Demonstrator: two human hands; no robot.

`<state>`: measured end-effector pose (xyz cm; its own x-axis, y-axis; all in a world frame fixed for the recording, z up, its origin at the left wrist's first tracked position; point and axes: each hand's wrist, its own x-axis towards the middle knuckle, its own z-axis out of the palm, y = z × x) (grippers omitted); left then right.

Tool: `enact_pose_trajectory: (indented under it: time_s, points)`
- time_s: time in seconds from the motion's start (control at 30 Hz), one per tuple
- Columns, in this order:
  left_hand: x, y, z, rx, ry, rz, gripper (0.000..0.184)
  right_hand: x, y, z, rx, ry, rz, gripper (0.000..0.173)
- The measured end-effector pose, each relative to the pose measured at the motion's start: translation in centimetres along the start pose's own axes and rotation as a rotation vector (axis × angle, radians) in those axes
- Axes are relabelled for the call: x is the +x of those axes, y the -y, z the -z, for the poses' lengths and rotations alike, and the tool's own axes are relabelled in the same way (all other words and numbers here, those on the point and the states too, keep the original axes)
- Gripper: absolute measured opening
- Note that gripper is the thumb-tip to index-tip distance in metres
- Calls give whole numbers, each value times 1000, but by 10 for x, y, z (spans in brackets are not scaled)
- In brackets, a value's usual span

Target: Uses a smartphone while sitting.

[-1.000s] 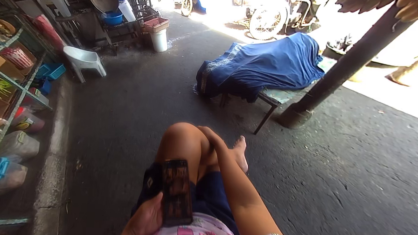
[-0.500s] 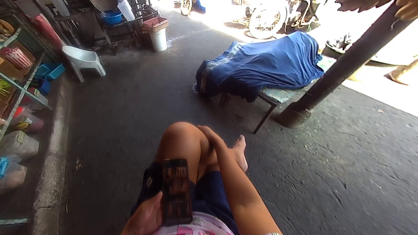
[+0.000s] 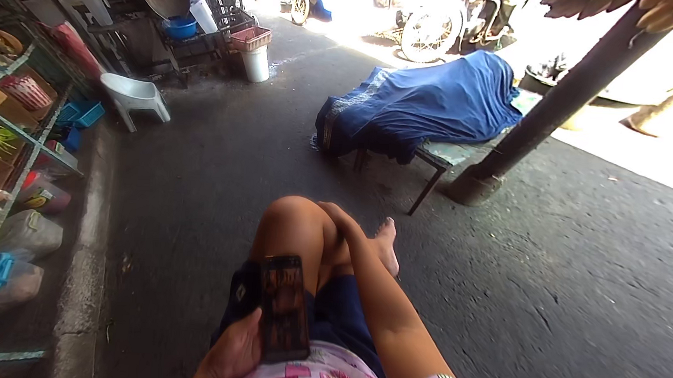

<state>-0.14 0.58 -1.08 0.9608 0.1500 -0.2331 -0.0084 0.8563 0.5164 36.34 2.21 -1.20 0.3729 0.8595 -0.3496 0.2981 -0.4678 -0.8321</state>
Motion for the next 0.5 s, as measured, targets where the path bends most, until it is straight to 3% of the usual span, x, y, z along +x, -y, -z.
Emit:
enact_pose_trajectory:
  time_s: [0.5]
  points:
    - [0,0,-1,4,-11,2,48,3,-10,-4,80,-40,2,47]
